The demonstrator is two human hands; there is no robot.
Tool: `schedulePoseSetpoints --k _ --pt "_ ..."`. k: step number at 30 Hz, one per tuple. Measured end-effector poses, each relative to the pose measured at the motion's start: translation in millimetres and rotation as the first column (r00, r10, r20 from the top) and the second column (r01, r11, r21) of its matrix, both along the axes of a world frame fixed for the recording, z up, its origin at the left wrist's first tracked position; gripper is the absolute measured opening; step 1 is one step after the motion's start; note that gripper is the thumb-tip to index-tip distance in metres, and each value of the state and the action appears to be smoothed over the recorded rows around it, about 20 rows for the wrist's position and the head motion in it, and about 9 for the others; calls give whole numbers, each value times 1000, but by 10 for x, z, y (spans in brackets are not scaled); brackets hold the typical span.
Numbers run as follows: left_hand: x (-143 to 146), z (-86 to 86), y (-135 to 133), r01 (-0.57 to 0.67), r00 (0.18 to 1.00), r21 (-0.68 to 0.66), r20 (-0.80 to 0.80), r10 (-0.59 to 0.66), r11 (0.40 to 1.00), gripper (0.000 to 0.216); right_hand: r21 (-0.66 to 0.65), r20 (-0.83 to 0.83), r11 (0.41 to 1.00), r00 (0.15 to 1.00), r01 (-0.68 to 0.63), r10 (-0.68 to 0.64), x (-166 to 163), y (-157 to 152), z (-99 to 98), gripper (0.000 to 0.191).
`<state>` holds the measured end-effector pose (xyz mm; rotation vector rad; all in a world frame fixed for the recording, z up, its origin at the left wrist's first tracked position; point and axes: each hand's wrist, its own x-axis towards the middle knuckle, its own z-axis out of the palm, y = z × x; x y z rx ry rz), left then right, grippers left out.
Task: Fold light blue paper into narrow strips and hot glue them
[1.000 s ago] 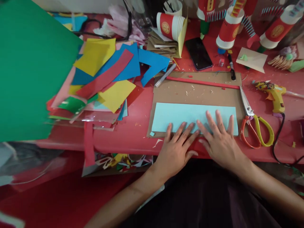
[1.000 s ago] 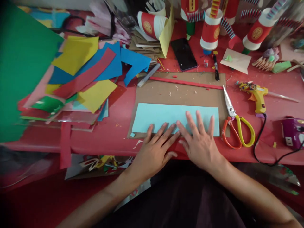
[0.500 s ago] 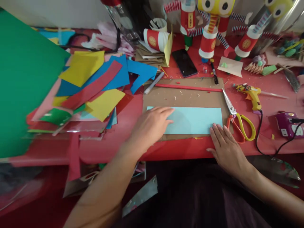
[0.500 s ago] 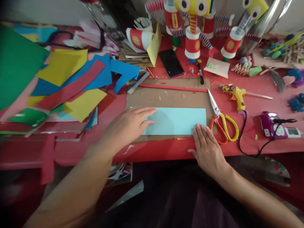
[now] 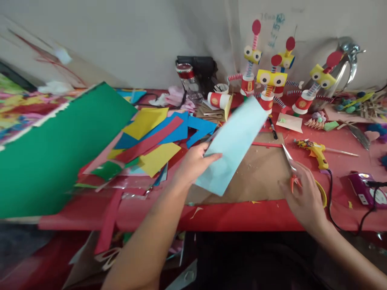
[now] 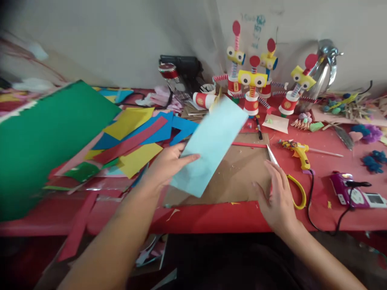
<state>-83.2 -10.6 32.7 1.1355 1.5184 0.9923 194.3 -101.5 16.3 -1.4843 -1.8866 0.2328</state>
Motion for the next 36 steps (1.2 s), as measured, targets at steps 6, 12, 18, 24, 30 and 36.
schedulePoseSetpoints --k 6,12,18,24,30,36 --pt "369 -112 93 -365 766 13 573 292 931 42 -437 -532 834 845 -337 63 -668 631 -78 49" --pt "341 -286 232 -350 718 -89 614 328 933 38 -566 -647 714 759 -412 -75 -714 762 -112 39" --pt "206 -161 333 -461 597 -198 652 467 865 27 -646 -593 599 805 -474 -3 -678 677 -59 35" --pt "112 -175 310 -470 768 -40 473 431 882 35 -517 -481 791 875 -327 47 -656 685 -38 36" --pt "152 116 -64 376 623 585 -733 271 719 33 -418 -330 861 931 -291 155 -680 643 -61 32" --pt "334 268 -79 846 230 148 -968 -100 512 35 -369 -153 893 965 -257 215 -687 603 -91 32"
